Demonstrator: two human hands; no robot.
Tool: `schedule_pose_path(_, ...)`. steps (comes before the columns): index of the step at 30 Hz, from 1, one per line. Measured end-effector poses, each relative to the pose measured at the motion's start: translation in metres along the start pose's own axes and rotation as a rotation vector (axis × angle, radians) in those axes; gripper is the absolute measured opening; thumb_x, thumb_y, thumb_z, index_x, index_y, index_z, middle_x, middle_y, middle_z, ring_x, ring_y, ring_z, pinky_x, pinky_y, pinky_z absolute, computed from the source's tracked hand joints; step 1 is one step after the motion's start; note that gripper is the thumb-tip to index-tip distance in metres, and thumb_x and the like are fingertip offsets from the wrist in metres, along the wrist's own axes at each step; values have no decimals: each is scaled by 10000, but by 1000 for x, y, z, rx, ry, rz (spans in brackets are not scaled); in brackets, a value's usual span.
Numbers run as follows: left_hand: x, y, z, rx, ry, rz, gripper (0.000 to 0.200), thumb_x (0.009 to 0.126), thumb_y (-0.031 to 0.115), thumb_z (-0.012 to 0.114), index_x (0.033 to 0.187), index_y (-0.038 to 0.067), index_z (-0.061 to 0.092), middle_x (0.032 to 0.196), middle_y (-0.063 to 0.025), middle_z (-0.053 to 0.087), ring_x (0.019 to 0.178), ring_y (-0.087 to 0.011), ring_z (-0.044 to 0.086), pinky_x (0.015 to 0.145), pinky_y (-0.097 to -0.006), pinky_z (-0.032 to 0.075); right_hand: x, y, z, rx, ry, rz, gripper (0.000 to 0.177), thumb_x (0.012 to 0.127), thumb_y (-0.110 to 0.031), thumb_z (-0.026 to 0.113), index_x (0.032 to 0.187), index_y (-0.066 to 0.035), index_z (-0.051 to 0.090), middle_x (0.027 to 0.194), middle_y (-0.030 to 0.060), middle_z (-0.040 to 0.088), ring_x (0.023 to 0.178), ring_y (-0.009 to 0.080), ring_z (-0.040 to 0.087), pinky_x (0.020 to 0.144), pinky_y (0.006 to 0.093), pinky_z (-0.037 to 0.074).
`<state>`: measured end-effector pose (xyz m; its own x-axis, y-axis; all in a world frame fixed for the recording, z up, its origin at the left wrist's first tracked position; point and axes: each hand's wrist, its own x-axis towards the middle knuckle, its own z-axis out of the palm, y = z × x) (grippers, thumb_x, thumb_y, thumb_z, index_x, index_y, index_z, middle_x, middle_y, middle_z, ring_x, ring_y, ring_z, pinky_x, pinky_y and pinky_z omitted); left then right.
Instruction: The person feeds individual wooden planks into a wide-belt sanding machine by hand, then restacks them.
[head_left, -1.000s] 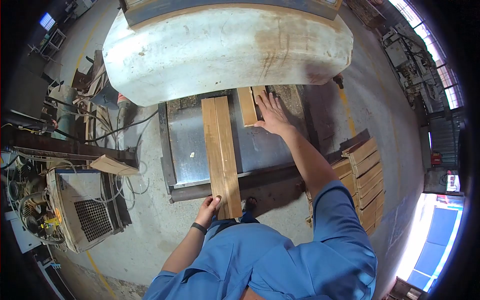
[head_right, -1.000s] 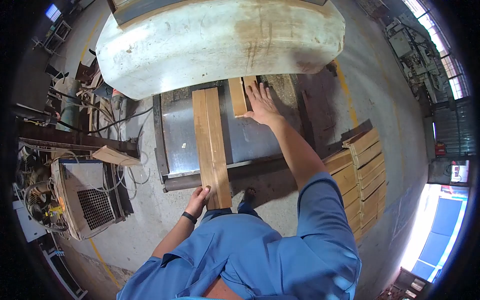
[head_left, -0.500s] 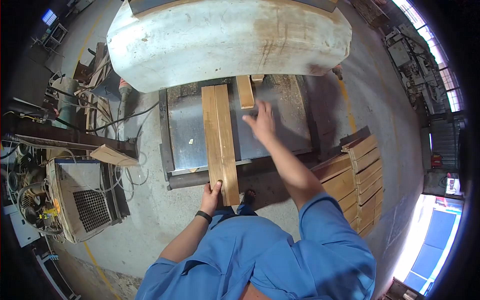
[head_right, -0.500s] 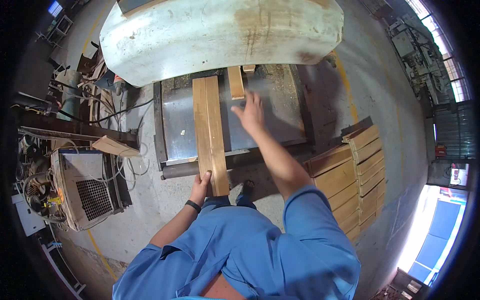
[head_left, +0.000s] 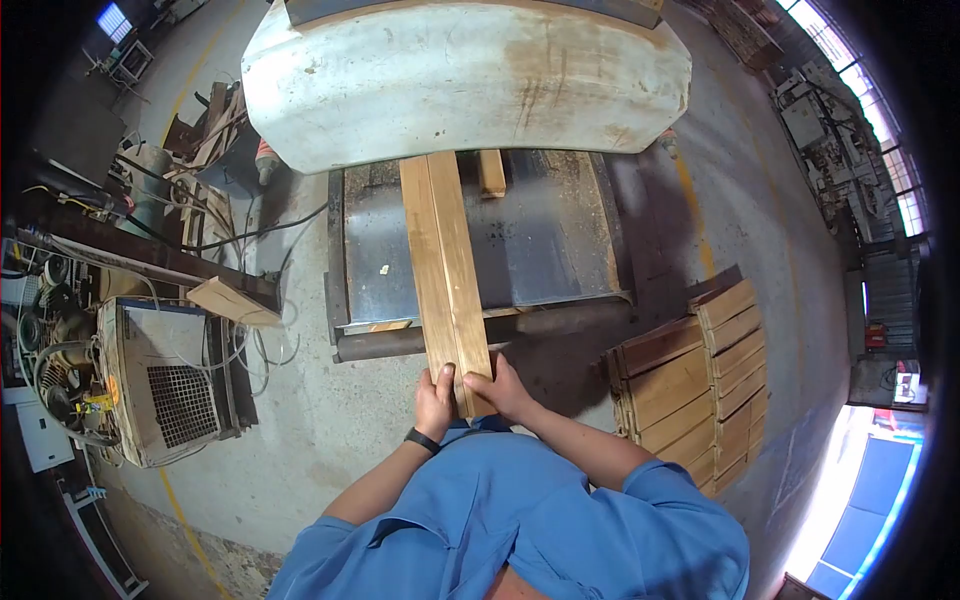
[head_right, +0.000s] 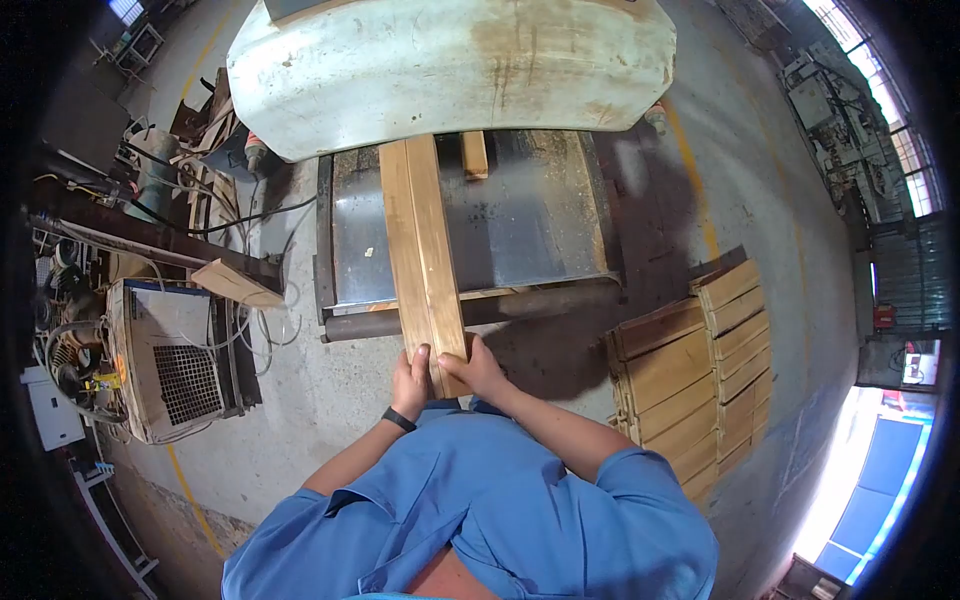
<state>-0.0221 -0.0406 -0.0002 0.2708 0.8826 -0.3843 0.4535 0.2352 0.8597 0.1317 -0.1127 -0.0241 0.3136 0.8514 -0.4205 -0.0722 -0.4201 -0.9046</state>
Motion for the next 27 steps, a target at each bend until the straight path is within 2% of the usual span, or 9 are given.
schedule_pose_path(3, 10, -54, 16, 59, -2, -45, 675, 1012, 544, 556, 1210, -100, 585, 1072, -354, 686, 1049, -488, 669, 902, -500, 522, 9, 15, -4, -210, -50, 165, 784, 844, -440, 802, 1313, 97, 476, 1203, 196, 650, 1117, 233, 627, 962, 394, 517)
schedule_pose_path(4, 11, -40, 17, 98, 6, -118, 693, 1004, 555, 564, 1208, -107, 582, 1069, -354, 685, 1047, -493, 665, 907, -504, 519, 21, 27, 2, -98, -56, 207, 773, 831, -488, 791, 1285, 71, 508, 1185, 242, 669, 1113, 311, 665, 946, 431, 529)
schedule_pose_path(8, 21, -44, 4, 130, 16, -92, 739, 980, 586, 589, 1203, -119, 587, 1070, -360, 683, 1061, -478, 670, 913, -493, 518, 11, -12, -14, -564, 166, 190, 705, 819, -534, 765, 1242, -9, 561, 1219, 305, 658, 1126, 466, 647, 920, 515, 531)
schedule_pose_path(11, 21, -33, -16, 121, 1, -147, 740, 972, 589, 607, 1201, -115, 594, 1041, -338, 697, 1019, -430, 694, 892, -461, 531, 10, -17, -33, -734, 341, 120, 732, 834, -461, 738, 1334, -7, 456, 1201, 293, 671, 1099, 445, 668, 930, 525, 532)
schedule_pose_path(12, 24, -38, -20, -22, -40, -188, 729, 973, 593, 610, 1197, -101, 604, 1032, -291, 711, 989, -346, 707, 872, -413, 538, 6, -27, -40, -723, 324, 80, 764, 820, -319, 756, 1420, -23, 387, 1311, 279, 601, 1143, 444, 635, 957, 520, 521)
schedule_pose_path(16, 19, -40, -18, -293, -61, -181, 769, 985, 585, 602, 1317, -105, 521, 1172, -190, 661, 1065, -223, 631, 937, -356, 505, 2, -13, -34, -1142, 349, -125, 966, 736, -151, 828, 1548, -65, 312, 1467, 191, 386, 1283, 409, 471, 1058, 473, 444)
schedule_pose_path(19, 21, -50, -8, -169, 67, -101, 670, 1007, 483, 632, 1367, -63, 485, 1083, -205, 693, 983, -239, 680, 875, -343, 541, -17, -24, -25, -1118, 225, -319, 1035, 710, -236, 870, 1561, -71, 303, 1473, 178, 399, 1297, 380, 451, 1064, 480, 419)
schedule_pose_path(23, 10, -27, -2, -401, 31, 8, 538, 1051, 317, 606, 1463, 15, 437, 1156, -180, 676, 996, -224, 673, 901, -325, 541, -18, -16, -18, -1039, 103, -475, 962, 759, -327, 841, 1548, -71, 355, 1520, 180, 349, 1368, 403, 407, 1123, 508, 382)
schedule_pose_path(27, 13, -33, -9, -374, 1, 67, 543, 1068, 262, 581, 1540, 64, 398, 1284, -162, 641, 1093, -204, 646, 955, -320, 524, -17, -11, -22, -628, 140, -406, 824, 828, -303, 782, 1512, -43, 405, 1523, 228, 349, 1362, 457, 430, 1105, 503, 419)
